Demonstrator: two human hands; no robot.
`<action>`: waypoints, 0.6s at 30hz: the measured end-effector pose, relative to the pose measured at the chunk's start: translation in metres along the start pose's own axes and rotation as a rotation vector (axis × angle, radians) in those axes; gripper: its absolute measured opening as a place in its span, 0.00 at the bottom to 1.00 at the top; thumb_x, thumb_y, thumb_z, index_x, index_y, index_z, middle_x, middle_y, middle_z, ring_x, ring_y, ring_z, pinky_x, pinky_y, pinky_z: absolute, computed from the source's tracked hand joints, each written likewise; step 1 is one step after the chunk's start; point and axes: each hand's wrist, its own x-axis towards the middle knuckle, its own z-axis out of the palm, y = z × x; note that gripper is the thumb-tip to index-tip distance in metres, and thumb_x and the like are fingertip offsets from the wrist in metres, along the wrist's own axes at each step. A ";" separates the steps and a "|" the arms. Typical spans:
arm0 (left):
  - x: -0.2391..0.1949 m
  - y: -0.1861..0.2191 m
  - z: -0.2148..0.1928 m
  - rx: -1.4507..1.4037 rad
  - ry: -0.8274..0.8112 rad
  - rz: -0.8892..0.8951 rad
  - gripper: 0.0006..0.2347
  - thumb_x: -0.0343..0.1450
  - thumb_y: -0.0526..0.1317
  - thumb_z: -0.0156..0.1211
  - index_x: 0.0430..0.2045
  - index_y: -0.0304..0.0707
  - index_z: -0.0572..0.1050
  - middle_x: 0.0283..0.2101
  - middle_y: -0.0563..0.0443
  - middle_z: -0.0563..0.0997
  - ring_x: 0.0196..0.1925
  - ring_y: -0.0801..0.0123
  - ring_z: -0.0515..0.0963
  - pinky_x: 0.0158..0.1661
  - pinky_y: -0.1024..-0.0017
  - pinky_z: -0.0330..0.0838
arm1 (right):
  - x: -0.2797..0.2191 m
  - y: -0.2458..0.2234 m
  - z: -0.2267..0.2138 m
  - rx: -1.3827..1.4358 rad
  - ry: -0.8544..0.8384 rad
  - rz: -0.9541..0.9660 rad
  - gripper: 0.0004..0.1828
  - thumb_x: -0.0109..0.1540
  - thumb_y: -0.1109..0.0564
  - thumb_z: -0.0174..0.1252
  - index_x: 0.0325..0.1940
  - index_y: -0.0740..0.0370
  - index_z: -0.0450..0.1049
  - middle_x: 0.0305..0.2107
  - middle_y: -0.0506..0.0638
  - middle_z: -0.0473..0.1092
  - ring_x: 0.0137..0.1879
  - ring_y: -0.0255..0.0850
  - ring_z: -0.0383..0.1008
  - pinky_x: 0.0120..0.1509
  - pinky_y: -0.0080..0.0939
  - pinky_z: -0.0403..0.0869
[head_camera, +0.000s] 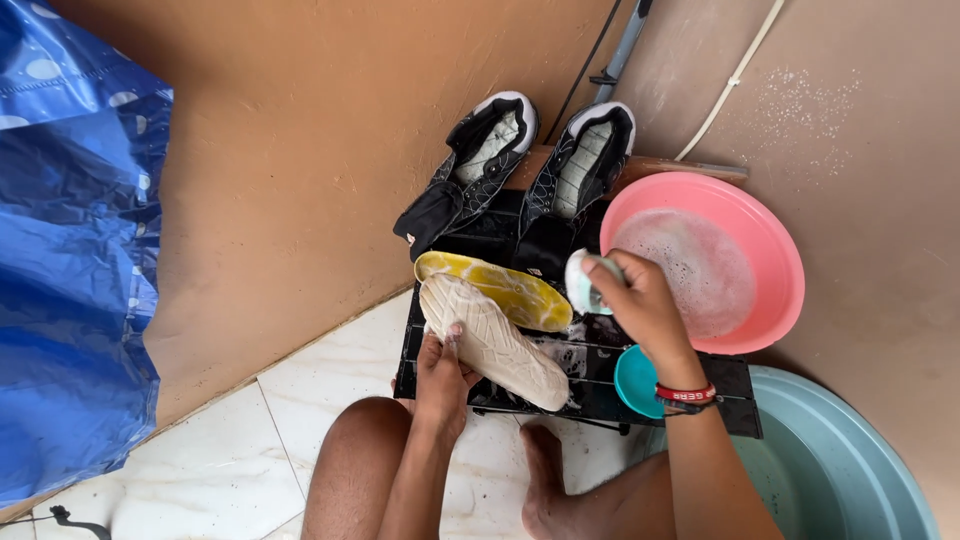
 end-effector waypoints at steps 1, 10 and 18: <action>0.005 -0.012 -0.003 0.001 0.002 -0.008 0.20 0.80 0.40 0.48 0.68 0.36 0.62 0.52 0.28 0.82 0.53 0.36 0.81 0.50 0.40 0.75 | -0.004 -0.003 0.003 -0.002 0.000 0.008 0.18 0.68 0.50 0.63 0.25 0.58 0.75 0.12 0.50 0.65 0.21 0.35 0.62 0.29 0.33 0.62; 0.045 -0.081 -0.040 0.008 0.251 0.125 0.24 0.79 0.36 0.52 0.72 0.38 0.56 0.58 0.34 0.76 0.56 0.58 0.79 0.54 0.40 0.72 | -0.015 -0.003 0.025 -0.414 -0.619 0.195 0.17 0.65 0.52 0.60 0.39 0.73 0.79 0.28 0.65 0.76 0.33 0.52 0.78 0.41 0.50 0.76; 0.027 -0.040 -0.031 0.020 0.229 0.293 0.18 0.80 0.37 0.48 0.68 0.39 0.64 0.62 0.33 0.76 0.60 0.52 0.78 0.58 0.42 0.72 | -0.005 0.024 0.024 -0.612 -0.669 0.314 0.23 0.64 0.42 0.59 0.31 0.65 0.78 0.24 0.55 0.73 0.32 0.47 0.73 0.36 0.45 0.70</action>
